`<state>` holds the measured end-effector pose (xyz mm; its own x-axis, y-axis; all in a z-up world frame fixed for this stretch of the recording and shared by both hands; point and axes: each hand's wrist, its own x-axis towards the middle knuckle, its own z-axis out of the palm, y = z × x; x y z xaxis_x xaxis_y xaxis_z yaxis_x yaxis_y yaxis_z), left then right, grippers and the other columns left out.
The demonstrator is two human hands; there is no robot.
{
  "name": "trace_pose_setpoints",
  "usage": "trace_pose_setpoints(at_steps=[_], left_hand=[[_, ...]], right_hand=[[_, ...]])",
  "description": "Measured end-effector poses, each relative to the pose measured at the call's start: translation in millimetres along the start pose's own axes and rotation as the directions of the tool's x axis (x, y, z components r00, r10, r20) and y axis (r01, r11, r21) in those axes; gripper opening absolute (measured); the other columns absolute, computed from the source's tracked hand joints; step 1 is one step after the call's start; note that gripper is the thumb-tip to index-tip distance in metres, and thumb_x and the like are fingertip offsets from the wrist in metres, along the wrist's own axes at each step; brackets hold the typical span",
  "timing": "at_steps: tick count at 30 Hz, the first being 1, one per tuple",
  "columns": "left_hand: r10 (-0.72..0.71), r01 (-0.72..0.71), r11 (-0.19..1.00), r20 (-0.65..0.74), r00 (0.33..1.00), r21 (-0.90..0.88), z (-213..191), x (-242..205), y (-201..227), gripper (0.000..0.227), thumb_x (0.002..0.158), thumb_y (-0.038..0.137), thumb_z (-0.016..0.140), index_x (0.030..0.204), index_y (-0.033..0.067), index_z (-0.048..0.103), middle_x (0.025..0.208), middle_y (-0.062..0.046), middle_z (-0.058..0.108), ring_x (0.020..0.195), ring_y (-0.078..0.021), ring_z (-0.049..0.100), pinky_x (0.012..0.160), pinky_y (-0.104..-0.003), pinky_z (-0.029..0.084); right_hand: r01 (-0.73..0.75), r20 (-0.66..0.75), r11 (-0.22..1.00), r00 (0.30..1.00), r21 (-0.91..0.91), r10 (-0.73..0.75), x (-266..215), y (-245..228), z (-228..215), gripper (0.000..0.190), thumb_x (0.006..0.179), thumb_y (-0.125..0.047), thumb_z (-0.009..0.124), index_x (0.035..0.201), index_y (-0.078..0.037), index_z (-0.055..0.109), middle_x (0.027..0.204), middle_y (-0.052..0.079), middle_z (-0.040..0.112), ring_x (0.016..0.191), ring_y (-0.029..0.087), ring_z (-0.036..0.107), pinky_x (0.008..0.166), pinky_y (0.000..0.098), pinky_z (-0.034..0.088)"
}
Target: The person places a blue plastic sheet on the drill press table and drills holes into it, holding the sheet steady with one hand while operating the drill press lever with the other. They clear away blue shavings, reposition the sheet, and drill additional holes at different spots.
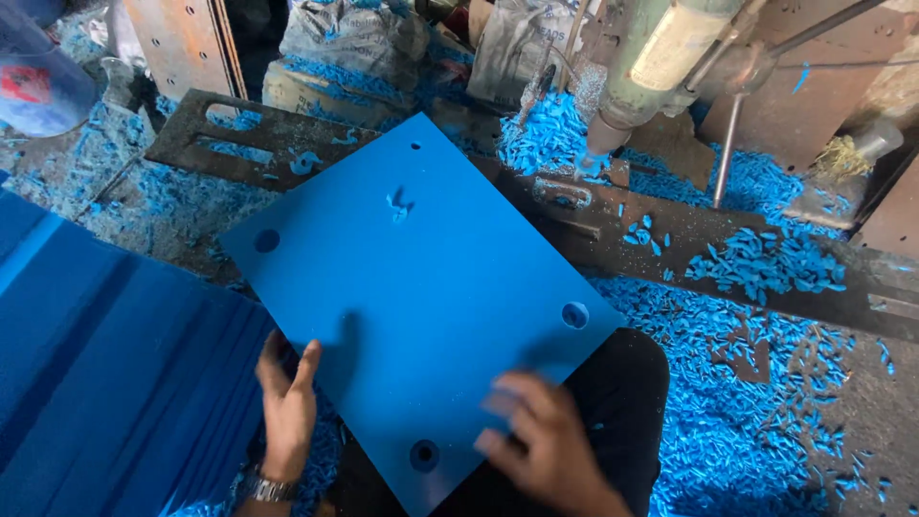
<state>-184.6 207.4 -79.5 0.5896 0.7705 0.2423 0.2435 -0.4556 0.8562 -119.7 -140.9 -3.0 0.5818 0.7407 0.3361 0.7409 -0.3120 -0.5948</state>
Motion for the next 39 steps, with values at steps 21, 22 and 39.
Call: trace_pose_setpoints(at_steps=[21,22,39], left_hand=[[-0.346,0.414,0.833,0.239,0.907,-0.367,16,43,-9,0.065,0.099,0.047,0.063,0.143,0.0002,0.051,0.133,-0.011,0.063,0.113,-0.0213,0.061,0.095,-0.034,0.049],[-0.347,0.418,0.827,0.244,0.905,-0.375,16,42,-11,0.066,0.098,0.048,0.063,0.142,0.0002,0.052,0.133,-0.011,0.064,0.114,-0.021,0.061,0.095,-0.034,0.049],[-0.685,0.747,0.599,0.3,0.665,-0.289,-9,21,-109,0.056,0.1,0.033,0.06,0.145,0.0008,0.057,0.135,-0.019,0.063,0.112,-0.0294,0.061,0.098,-0.039,0.048]], right_hand=[[-0.276,-0.195,0.861,0.958,-0.427,0.21,7,80,-69,0.077,0.057,-0.011,0.087,0.129,-0.017,0.062,0.143,0.013,0.048,0.133,0.04,0.045,0.11,0.0516,0.037],[-0.255,-0.183,0.868,0.964,-0.426,0.193,6,79,-69,0.074,0.057,-0.01,0.086,0.127,-0.014,0.062,0.142,0.012,0.049,0.134,0.039,0.045,0.112,0.0521,0.036],[-0.366,-0.553,0.792,0.832,-0.488,0.043,-223,109,93,0.031,0.088,-0.028,0.07,0.118,-0.033,0.067,0.114,-0.021,0.07,0.121,-0.003,0.062,0.113,0.0308,0.039]])
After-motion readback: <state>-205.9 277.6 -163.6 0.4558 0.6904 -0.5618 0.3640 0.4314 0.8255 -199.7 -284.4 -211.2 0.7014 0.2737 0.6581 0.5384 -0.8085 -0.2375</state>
